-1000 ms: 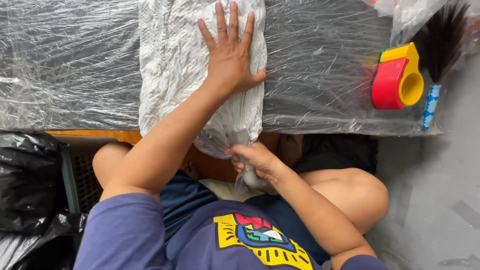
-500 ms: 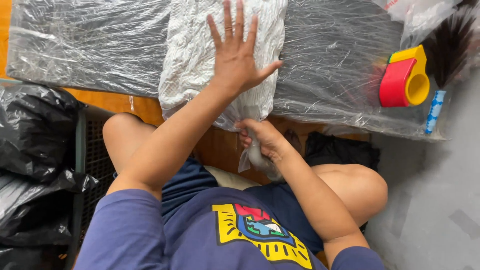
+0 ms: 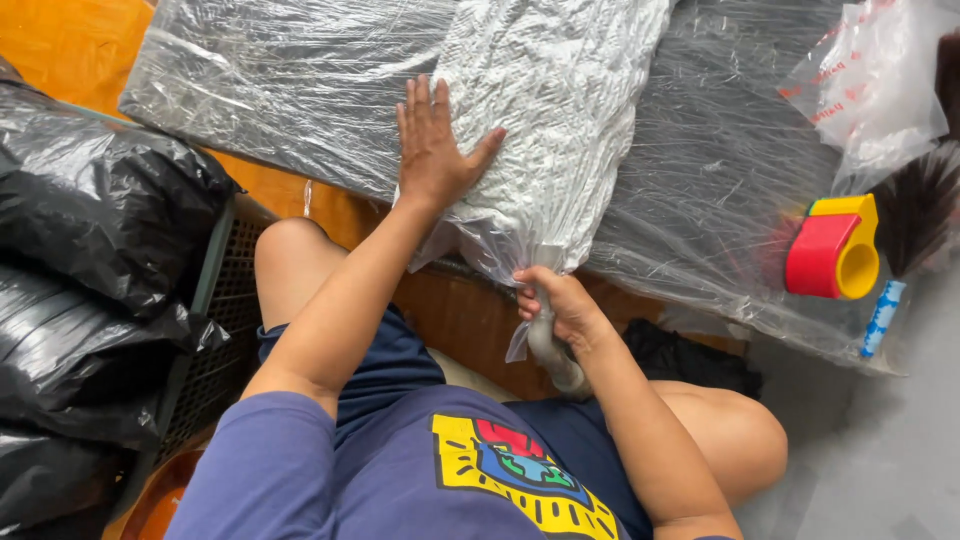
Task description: Compressing foam material inside a plastic bag using a vacuum cleaner and sealing it with tape.
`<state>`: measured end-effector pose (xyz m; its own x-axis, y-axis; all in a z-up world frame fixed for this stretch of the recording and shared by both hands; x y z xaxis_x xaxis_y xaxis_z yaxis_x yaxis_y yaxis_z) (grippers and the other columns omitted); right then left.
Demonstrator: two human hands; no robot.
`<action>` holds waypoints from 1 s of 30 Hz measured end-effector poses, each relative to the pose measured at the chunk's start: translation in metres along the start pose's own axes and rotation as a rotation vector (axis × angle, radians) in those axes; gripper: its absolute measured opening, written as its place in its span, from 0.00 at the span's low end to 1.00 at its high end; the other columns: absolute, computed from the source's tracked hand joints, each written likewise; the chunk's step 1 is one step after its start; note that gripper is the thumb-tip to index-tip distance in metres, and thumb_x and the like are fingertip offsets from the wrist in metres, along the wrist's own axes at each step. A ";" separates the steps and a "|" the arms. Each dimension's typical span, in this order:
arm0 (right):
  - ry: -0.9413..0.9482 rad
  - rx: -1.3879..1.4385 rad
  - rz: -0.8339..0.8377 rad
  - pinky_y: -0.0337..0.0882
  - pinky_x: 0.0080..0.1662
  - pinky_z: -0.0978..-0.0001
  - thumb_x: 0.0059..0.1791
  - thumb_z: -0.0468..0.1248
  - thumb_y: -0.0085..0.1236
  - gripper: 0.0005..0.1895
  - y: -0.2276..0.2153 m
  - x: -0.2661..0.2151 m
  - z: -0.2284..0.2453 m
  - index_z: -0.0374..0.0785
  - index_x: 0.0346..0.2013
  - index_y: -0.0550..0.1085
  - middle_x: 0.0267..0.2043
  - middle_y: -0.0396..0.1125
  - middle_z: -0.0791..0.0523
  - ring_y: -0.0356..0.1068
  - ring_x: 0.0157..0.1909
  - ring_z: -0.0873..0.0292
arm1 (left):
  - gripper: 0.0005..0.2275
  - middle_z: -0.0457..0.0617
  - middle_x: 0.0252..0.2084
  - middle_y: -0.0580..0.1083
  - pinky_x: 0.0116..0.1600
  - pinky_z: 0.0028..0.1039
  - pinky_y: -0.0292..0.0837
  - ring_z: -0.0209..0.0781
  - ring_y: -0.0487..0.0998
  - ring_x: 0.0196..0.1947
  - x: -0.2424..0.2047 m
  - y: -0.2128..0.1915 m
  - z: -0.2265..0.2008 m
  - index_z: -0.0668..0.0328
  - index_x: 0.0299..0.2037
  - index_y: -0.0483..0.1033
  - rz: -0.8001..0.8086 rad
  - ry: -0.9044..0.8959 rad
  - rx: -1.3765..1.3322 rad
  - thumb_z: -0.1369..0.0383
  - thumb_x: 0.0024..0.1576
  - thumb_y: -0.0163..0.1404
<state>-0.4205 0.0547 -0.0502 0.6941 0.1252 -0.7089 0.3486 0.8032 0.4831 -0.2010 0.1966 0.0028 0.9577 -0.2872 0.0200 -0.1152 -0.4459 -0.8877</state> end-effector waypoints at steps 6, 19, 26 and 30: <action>-0.015 0.002 0.041 0.60 0.26 0.74 0.47 0.33 0.54 0.03 0.005 -0.012 0.013 0.35 0.33 0.72 0.22 0.59 0.58 0.57 0.19 0.67 | 0.45 0.73 0.71 0.53 0.69 0.51 0.54 0.66 0.54 0.71 0.029 -0.013 0.003 0.72 0.72 0.45 0.008 -0.166 -0.295 0.39 0.59 0.46; -0.021 0.020 0.085 0.60 0.27 0.74 0.48 0.33 0.52 0.06 0.008 -0.014 0.012 0.35 0.38 0.71 0.22 0.58 0.58 0.57 0.19 0.67 | 0.58 0.76 0.55 0.67 0.42 0.38 0.81 0.68 0.77 0.49 0.043 -0.002 -0.020 0.87 0.67 0.47 0.210 -0.226 0.095 0.25 0.53 0.45; -0.012 0.000 0.080 0.61 0.27 0.75 0.48 0.34 0.53 0.04 0.012 -0.019 0.009 0.36 0.33 0.71 0.22 0.60 0.58 0.58 0.19 0.68 | 0.49 0.70 0.44 0.73 0.32 0.32 0.81 0.60 0.82 0.34 0.049 0.018 -0.011 0.91 0.61 0.51 0.033 -0.090 0.068 0.35 0.61 0.48; -0.016 -0.039 0.016 0.62 0.27 0.74 0.49 0.34 0.55 0.05 0.004 -0.018 -0.001 0.34 0.31 0.72 0.23 0.60 0.58 0.59 0.20 0.67 | 0.48 0.73 0.64 0.52 0.57 0.56 0.55 0.64 0.53 0.59 0.026 -0.005 -0.048 0.83 0.69 0.43 0.058 -0.031 0.240 0.33 0.62 0.34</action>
<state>-0.4321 0.0563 -0.0360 0.7096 0.1293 -0.6926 0.3128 0.8230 0.4741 -0.1885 0.1505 0.0296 0.9595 -0.2782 -0.0449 -0.1075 -0.2139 -0.9709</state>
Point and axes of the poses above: each hand's wrist, its own x-axis towards the middle knuckle, its own y-axis out of the palm, z = x × y, the point moved 7 cm from there along x, towards the middle knuckle
